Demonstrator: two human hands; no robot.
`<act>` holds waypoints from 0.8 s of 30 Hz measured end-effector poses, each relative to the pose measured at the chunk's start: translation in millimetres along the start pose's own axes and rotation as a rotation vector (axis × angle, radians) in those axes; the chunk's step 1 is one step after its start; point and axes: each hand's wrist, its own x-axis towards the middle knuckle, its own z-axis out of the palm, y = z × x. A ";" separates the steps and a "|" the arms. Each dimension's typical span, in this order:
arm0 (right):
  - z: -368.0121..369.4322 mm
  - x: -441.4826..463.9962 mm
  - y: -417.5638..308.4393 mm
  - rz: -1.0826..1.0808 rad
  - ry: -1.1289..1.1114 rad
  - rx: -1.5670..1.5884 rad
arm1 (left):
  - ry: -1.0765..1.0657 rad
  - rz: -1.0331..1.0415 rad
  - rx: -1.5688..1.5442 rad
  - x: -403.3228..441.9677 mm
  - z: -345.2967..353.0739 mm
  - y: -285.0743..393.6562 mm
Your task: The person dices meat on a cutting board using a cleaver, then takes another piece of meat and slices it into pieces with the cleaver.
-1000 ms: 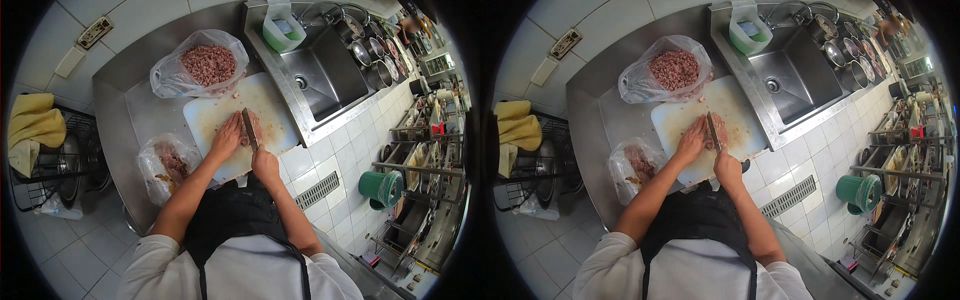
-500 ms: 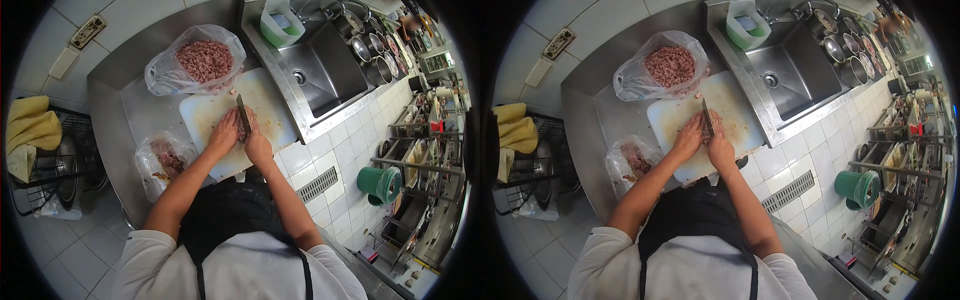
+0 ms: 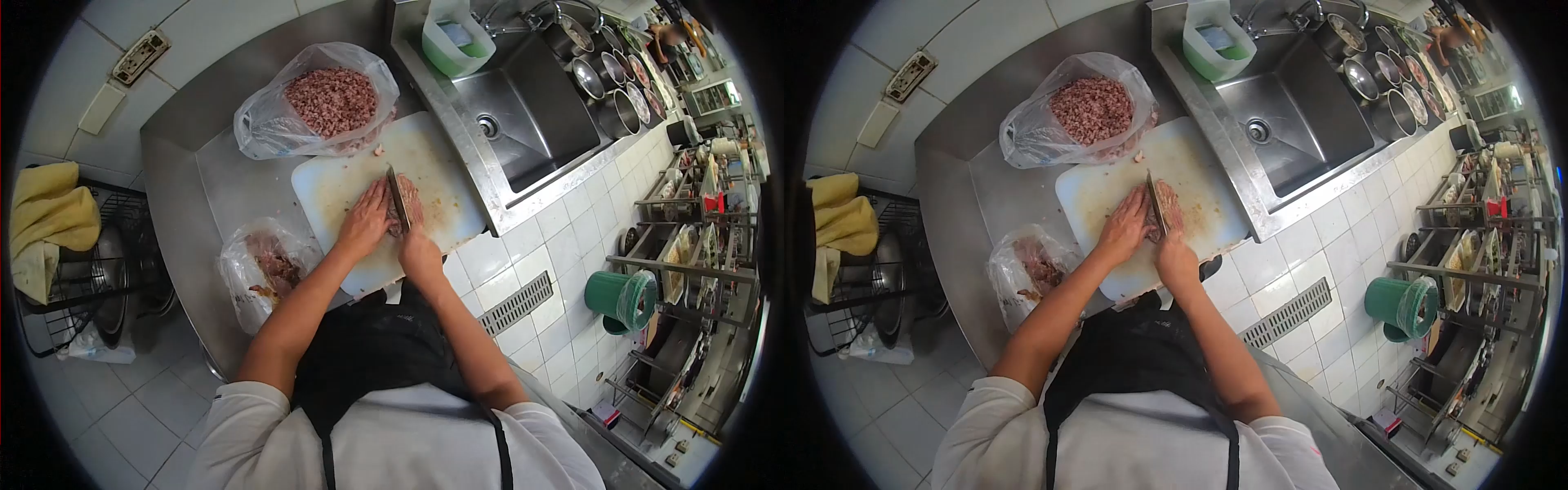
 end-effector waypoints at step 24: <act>-69.7 -36.2 -30.6 -0.014 0.000 -0.047 | 0.080 -0.011 -0.139 -8.9 -6.5 -4.2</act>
